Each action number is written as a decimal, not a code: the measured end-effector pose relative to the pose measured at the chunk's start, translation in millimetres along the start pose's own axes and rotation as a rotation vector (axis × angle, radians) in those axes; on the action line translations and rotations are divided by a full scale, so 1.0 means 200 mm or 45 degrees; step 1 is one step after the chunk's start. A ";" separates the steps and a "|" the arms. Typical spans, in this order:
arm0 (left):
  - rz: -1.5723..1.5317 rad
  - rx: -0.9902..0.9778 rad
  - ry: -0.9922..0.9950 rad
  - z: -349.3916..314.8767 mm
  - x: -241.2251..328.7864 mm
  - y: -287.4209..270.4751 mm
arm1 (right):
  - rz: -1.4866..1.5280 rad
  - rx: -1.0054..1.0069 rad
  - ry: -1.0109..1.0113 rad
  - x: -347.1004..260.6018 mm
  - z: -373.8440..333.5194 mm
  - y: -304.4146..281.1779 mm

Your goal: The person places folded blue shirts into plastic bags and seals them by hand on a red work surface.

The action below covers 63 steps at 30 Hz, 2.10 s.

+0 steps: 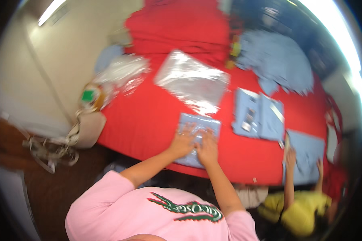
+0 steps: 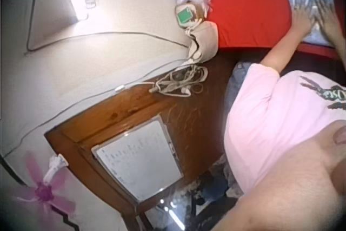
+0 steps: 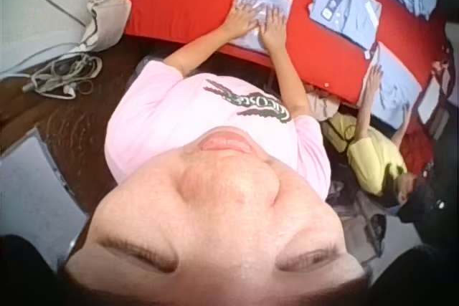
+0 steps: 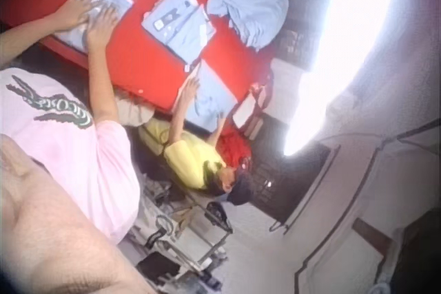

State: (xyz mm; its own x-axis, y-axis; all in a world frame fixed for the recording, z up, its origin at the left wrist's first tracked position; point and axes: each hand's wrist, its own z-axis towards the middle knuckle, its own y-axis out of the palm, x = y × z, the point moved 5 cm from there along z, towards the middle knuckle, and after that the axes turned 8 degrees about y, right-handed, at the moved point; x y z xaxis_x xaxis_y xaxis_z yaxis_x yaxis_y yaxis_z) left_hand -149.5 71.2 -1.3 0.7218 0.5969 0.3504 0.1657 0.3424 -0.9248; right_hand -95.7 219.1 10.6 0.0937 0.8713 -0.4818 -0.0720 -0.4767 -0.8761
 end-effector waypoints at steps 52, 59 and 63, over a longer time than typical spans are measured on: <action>-2.184 1.748 -0.525 -0.41 -2.46 -1.76 | 1.480 -0.737 0.712 -0.94 0.59 0.09; -0.523 1.800 -1.504 -0.57 -2.98 -1.64 | 1.251 -0.644 0.931 -0.68 0.58 0.28; -0.365 1.443 -1.072 -0.48 -2.49 -1.36 | 1.173 -0.638 0.954 -0.65 0.56 0.37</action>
State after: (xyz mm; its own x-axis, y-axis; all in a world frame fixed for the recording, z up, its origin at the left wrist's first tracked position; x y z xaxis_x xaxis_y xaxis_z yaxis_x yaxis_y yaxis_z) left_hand -490.0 -389.4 62.3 0.0858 0.5162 0.8522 -0.6679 0.6645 -0.3353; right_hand -224.4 84.0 9.2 0.7523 -0.0011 -0.6589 -0.0445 -0.9978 -0.0492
